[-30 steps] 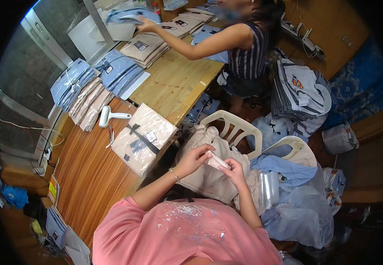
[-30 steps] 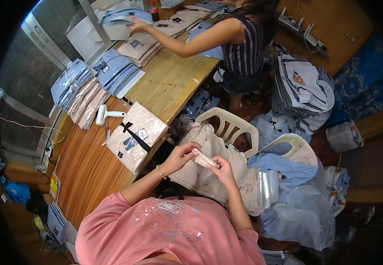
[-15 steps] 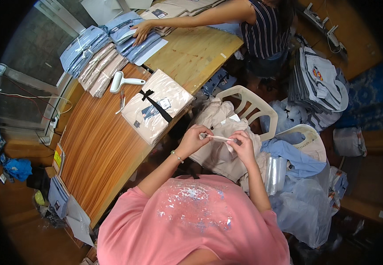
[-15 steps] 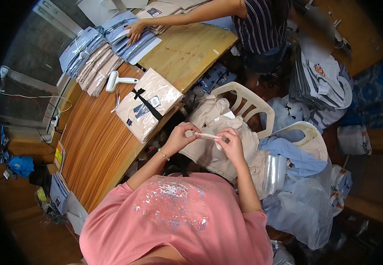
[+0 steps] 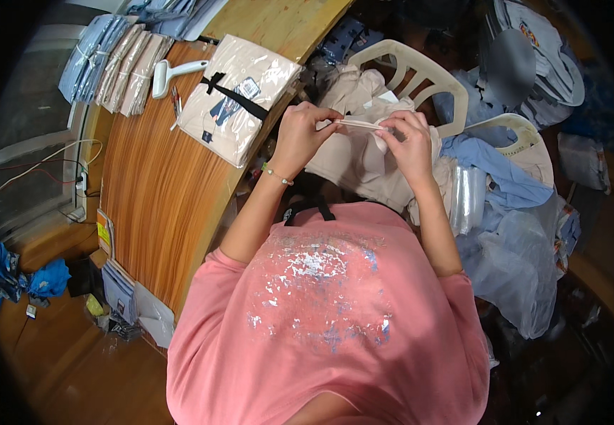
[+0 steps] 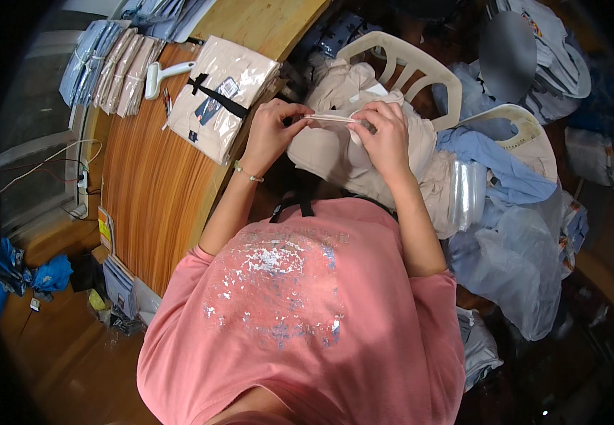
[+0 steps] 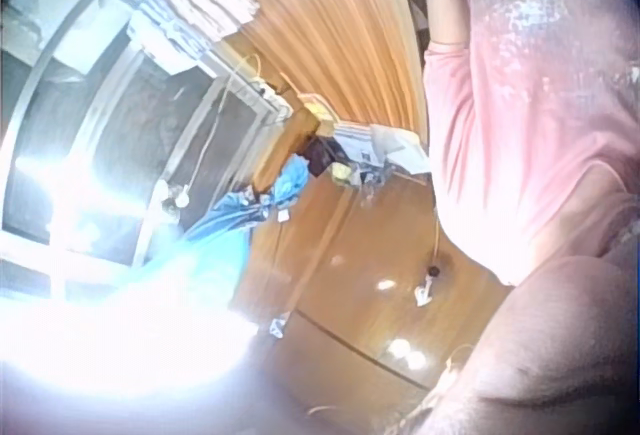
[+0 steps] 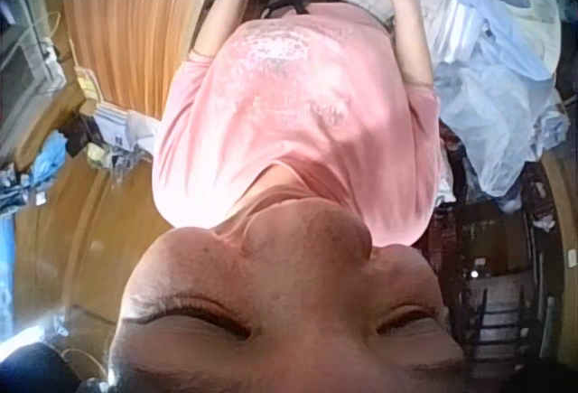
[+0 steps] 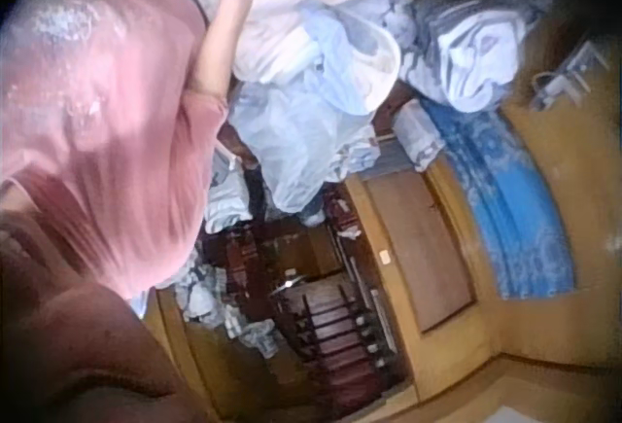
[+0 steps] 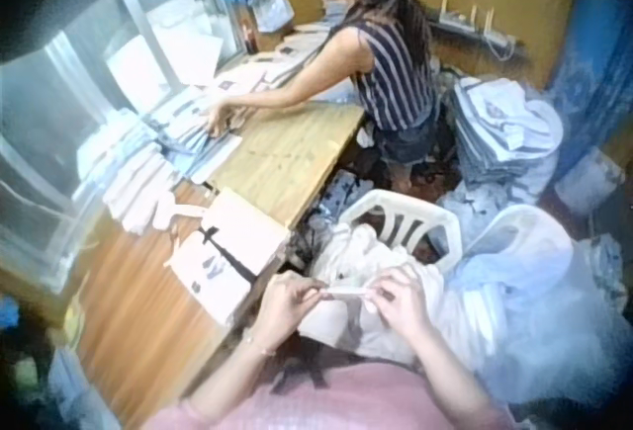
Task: The person interacts with a laptop, then takes a shirt from a basket, unfolds it to inspect the neck area, and then folds it on a table.
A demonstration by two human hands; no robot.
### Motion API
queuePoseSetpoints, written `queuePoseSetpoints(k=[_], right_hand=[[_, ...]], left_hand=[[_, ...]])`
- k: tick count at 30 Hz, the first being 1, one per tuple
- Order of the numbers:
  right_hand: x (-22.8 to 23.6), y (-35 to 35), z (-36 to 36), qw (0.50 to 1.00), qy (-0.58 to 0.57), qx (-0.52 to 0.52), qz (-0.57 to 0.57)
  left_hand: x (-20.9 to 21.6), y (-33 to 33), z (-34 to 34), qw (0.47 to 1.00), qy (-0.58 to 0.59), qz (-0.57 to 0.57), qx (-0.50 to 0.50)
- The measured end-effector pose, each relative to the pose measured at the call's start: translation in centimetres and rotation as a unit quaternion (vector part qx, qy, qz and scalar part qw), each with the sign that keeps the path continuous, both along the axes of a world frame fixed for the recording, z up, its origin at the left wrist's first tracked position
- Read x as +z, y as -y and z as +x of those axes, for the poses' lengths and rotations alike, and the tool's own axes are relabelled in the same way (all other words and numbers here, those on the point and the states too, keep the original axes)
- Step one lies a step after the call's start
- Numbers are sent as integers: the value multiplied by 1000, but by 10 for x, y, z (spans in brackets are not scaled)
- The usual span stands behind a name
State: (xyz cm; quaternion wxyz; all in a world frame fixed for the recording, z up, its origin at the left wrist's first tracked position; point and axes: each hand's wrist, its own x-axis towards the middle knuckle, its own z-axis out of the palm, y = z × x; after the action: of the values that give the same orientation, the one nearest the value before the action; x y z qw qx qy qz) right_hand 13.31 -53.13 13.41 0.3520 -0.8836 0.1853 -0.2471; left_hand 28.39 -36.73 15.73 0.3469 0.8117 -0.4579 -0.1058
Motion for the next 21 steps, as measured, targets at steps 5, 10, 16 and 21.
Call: queuePoseSetpoints(k=[5, 10, 16, 21], right_hand=[[-12, -6, -9, 999, -26, -2, -28], [-22, -10, -14, 998, -39, 11, -45], [-36, -15, -20, 998, -40, 32, -31], [-44, -19, -23, 998, -46, 43, -23]], left_hand=[[-14, -5, -3, 998, 47, -35, -25], [-23, -10, -6, 998, 61, 8, -24], [-29, -19, -9, 998, 44, 33, -30], [-32, -22, -9, 996, 61, 39, -45]])
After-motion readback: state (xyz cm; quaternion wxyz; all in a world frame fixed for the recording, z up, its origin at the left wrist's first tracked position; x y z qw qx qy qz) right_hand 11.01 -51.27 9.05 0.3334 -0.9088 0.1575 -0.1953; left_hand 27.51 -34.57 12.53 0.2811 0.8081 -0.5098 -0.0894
